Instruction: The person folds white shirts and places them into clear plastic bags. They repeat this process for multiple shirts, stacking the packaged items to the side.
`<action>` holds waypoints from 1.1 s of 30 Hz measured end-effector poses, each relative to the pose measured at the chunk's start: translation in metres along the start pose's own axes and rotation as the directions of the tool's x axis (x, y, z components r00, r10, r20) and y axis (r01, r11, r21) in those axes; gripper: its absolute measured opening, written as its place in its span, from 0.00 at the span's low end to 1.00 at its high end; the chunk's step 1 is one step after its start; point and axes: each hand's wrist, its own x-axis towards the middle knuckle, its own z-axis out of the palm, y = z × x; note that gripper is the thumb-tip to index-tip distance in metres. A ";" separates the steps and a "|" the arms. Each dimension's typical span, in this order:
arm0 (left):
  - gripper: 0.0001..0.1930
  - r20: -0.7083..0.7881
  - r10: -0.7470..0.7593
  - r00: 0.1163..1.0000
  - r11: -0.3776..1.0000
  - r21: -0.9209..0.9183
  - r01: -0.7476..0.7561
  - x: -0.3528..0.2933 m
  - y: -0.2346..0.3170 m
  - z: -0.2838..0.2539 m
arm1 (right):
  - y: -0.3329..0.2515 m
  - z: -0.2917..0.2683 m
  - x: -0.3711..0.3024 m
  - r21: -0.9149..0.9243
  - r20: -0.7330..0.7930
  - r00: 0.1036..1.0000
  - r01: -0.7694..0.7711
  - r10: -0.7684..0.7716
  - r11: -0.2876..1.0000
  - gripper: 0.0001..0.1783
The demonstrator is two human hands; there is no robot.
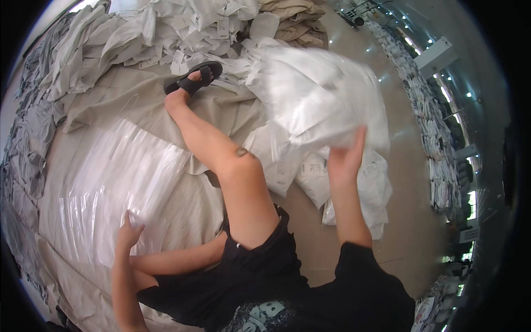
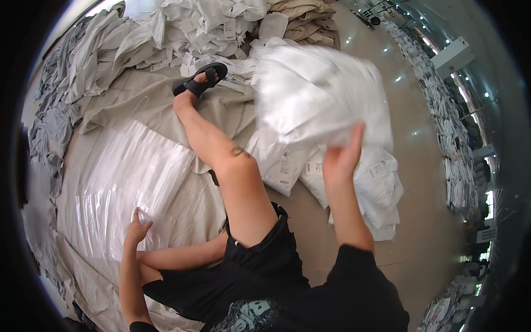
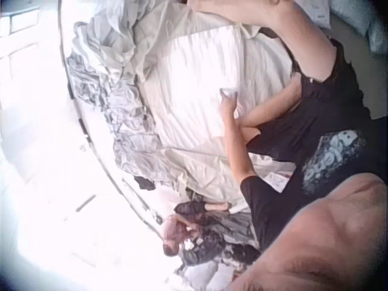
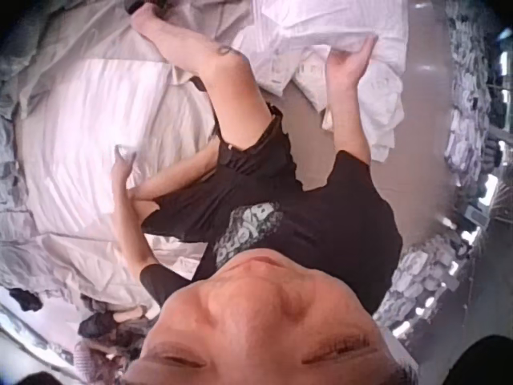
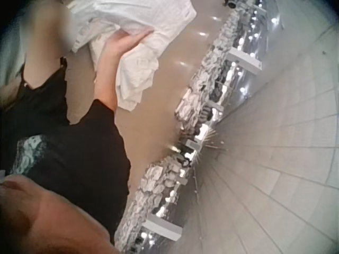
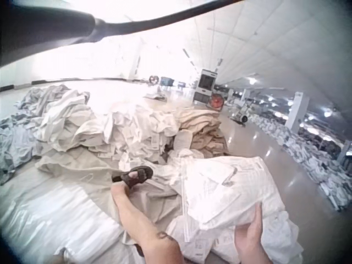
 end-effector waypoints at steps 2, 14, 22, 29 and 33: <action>0.51 -0.036 0.046 0.998 0.998 -0.043 -0.047 0.015 0.010 0.007 | 0.019 -0.073 -0.021 0.019 -0.087 0.985 -0.151 0.152 0.988 0.30; 0.40 -0.419 0.224 0.880 0.946 -0.122 -0.299 0.024 0.099 0.018 | 0.243 -0.070 0.305 -0.682 -0.120 0.993 -0.092 0.013 0.725 0.40; 0.31 -0.580 0.129 0.804 0.919 -0.235 -0.316 -0.068 0.103 -0.004 | 0.225 0.012 0.477 -0.952 0.163 0.917 0.244 -0.365 0.187 0.29; 0.21 -0.723 0.033 0.690 0.875 -0.312 -0.369 -0.083 0.102 -0.057 | 0.094 0.305 0.351 -0.254 0.584 0.793 0.381 -0.173 0.889 0.20; 0.19 -0.791 -0.015 0.612 0.761 -0.406 -0.506 -0.076 0.122 -0.116 | 0.017 0.414 0.242 -0.061 0.861 0.508 0.128 -0.012 0.990 0.16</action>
